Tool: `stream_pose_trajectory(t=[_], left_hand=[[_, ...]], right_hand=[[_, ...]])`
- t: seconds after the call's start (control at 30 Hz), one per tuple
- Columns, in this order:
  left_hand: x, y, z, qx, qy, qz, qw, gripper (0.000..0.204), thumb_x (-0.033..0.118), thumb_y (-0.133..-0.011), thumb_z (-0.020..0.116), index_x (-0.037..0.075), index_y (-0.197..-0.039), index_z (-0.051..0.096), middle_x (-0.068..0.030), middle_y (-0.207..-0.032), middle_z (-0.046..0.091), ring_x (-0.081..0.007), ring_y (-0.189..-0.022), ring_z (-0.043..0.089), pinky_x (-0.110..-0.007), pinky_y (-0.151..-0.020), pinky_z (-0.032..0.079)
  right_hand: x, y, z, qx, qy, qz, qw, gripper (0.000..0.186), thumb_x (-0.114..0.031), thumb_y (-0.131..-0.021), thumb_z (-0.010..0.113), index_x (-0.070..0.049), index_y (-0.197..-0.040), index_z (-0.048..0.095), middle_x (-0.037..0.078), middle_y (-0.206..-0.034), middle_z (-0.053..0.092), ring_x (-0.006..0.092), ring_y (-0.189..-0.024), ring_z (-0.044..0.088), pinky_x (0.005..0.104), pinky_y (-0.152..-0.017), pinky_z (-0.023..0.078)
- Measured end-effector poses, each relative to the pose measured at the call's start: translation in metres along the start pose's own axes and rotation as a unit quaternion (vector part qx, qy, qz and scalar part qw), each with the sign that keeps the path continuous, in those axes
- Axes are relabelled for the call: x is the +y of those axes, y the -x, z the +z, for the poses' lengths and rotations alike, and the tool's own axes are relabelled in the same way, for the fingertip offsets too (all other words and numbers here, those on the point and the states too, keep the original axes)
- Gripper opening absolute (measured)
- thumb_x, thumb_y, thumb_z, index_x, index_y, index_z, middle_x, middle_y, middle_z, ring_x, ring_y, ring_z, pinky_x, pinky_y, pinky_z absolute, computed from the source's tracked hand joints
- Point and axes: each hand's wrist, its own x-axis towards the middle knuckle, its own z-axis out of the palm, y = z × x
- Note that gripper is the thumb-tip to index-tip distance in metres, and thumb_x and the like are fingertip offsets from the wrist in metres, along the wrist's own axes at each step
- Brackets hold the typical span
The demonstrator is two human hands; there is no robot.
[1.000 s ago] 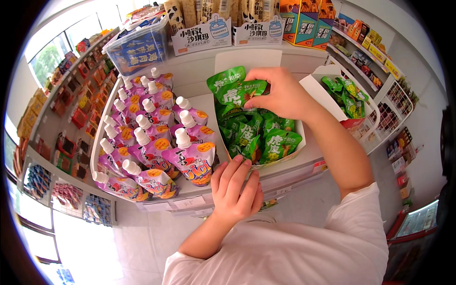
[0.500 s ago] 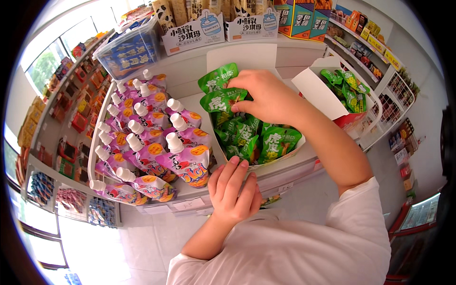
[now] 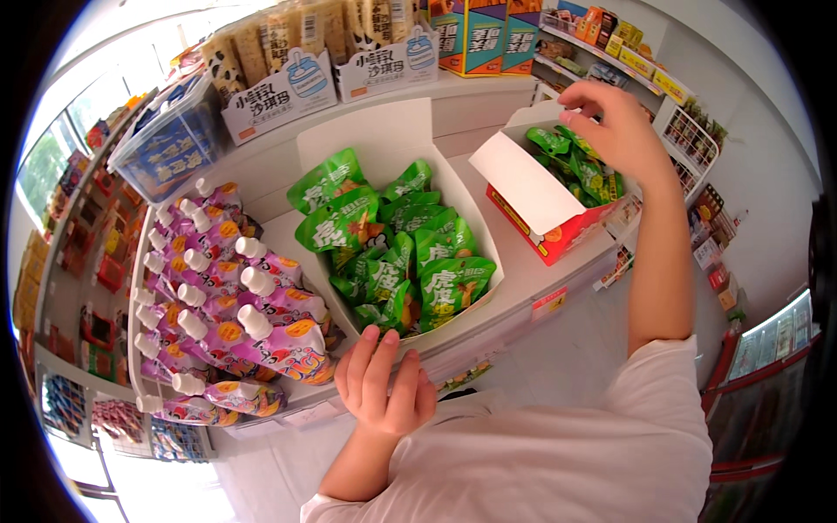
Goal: The person organizes snack packets by placing individual green pouches into a white cardboard display box on a shelf, then does the same with red snack packets.
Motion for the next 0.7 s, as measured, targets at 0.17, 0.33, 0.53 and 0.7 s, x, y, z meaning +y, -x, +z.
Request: stream_pose_trajectory(t=[0.17, 0.33, 0.53, 0.7], left_hand=[[0.002, 0.003, 0.001, 0.008, -0.013, -0.007, 1.0, 0.019, 0.013, -0.087, 0.066, 0.002, -0.1, 0.075, -0.0209, -0.127, 0.071, -0.0461, -0.119, 0.069, -0.051, -0.094, 0.052], [0.002, -0.002, 0.002, 0.013, -0.024, 0.001, 1.0, 0.021, 0.012, -0.088, 0.063, 0.002, -0.101, 0.075, -0.0193, -0.124, 0.073, -0.0419, -0.116, 0.071, -0.047, -0.086, 0.054], [0.005, 0.001, -0.001, 0.0, 0.001, -0.014, 1.0, 0.02, 0.01, -0.086, 0.065, -0.001, -0.101, 0.074, -0.0242, -0.128, 0.07, -0.0482, -0.121, 0.067, -0.051, -0.096, 0.051], [0.007, -0.003, 0.002, 0.001, 0.017, -0.023, 1.0, 0.02, 0.008, -0.083, 0.066, -0.001, -0.1, 0.074, -0.0246, -0.127, 0.07, -0.0484, -0.121, 0.067, -0.052, -0.097, 0.051]], right_hand=[[0.086, -0.01, -0.003, -0.051, 0.105, -0.062, 0.991, 0.036, -0.018, -0.094, 0.076, -0.005, -0.127, 0.07, 0.016, -0.131, 0.067, 0.0292, -0.118, 0.067, 0.0419, -0.099, 0.054], [0.11, -0.01, -0.01, -0.282, 0.109, 0.031, 0.953, 0.067, -0.017, -0.089, 0.08, -0.015, -0.152, 0.059, 0.015, -0.15, 0.057, 0.0305, -0.129, 0.061, 0.0416, -0.104, 0.053], [0.094, -0.014, 0.0, -0.267, 0.117, 0.066, 0.954, 0.076, -0.013, -0.083, 0.08, -0.017, -0.155, 0.055, 0.017, -0.143, 0.057, 0.0338, -0.125, 0.061, 0.0416, -0.104, 0.053], [0.073, -0.001, -0.01, -0.15, 0.129, 0.098, 0.975, 0.075, -0.007, -0.081, 0.076, -0.016, -0.152, 0.057, 0.019, -0.151, 0.05, 0.0372, -0.133, 0.059, 0.0438, -0.11, 0.051]])
